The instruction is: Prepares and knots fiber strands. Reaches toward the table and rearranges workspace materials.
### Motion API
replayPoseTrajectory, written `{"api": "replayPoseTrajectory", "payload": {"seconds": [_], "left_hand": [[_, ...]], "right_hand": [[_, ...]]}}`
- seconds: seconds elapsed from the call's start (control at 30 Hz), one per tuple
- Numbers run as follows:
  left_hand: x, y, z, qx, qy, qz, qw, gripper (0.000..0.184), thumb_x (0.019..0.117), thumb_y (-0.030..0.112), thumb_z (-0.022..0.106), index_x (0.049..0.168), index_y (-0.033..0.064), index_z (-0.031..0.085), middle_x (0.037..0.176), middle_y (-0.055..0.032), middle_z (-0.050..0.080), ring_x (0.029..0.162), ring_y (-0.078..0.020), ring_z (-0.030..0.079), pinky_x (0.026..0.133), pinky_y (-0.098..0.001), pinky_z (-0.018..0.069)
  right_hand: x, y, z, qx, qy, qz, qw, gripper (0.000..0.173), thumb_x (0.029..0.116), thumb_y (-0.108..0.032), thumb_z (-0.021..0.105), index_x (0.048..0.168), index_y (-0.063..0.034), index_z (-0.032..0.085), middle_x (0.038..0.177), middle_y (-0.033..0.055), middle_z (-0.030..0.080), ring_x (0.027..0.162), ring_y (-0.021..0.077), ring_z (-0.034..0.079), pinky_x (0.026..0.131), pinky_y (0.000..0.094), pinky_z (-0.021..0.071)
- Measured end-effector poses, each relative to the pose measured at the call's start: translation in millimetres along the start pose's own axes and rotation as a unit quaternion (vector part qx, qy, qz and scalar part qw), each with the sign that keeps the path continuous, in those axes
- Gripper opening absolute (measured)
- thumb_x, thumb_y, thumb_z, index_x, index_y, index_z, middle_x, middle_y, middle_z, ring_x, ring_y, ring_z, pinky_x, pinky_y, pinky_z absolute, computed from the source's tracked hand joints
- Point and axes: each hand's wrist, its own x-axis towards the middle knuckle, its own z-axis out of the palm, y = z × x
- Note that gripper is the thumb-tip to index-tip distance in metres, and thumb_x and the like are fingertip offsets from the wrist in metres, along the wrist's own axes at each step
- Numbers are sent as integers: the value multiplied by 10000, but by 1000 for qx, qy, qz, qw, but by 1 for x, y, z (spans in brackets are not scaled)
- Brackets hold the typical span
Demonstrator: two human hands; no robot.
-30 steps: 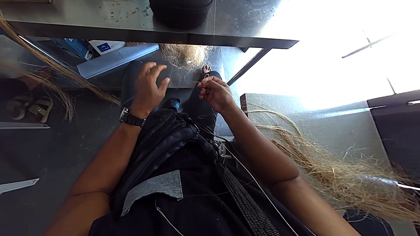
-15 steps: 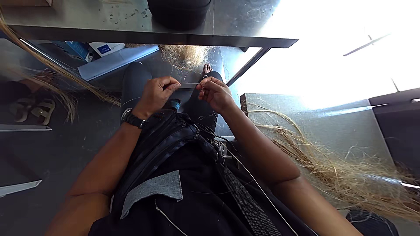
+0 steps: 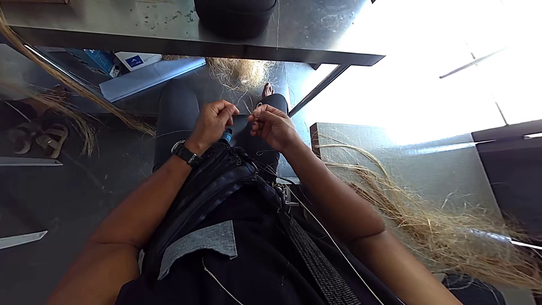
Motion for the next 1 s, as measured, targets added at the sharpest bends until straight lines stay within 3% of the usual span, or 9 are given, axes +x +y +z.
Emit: {"api": "replayPoseTrajectory", "payload": {"seconds": [0.13,0.23,0.4,0.57,0.73,0.83,1.0], "left_hand": [[-3,5,13,126,-65,63,988,288,1083,273,516,989,108,731,717,21,648,623,-79,597,624,-300,514],[-6,10,15,178,-70,94,977,276,1086,265,511,1029,109,731,722,14,642,632,-78,594,636,-300,510],[-9,10,14,192,-72,107,973,261,1082,236,501,1075,98,722,772,-3,660,662,-82,611,657,-298,527],[-9,11,14,178,-65,93,978,302,1080,334,511,1122,121,721,779,19,656,663,-69,597,660,-295,515],[-8,9,12,135,-38,60,988,311,1087,319,488,1075,127,732,765,28,656,671,-68,606,657,-298,514],[-7,7,10,60,-36,43,997,263,1078,267,524,1053,98,724,807,19,680,667,-58,619,626,-242,524],[-5,6,10,-108,-37,-1,993,210,1078,157,516,1053,39,687,748,-4,628,525,-60,478,460,-195,372]], "right_hand": [[-9,1,9,-55,35,-1,998,187,1062,-113,492,958,-74,643,895,73,709,613,114,631,614,273,581],[-6,2,7,-75,49,-8,996,153,1051,-78,512,962,-39,630,871,89,708,602,131,637,593,290,585],[-1,4,4,-123,52,-20,991,108,1036,-54,535,980,-8,614,849,94,692,605,141,636,589,297,585],[-1,6,4,-196,37,-41,979,88,1026,-34,546,996,14,613,823,95,691,595,136,637,572,286,577],[-2,7,4,-253,-10,-41,966,70,1006,-24,582,1005,33,624,827,108,702,604,135,642,573,277,570],[-1,9,3,-274,-32,-54,960,65,994,-25,596,995,34,622,823,107,701,604,130,642,567,267,563],[-2,9,3,-276,-39,-55,959,65,1000,-24,581,991,26,621,833,101,712,602,123,646,568,261,564]]}}
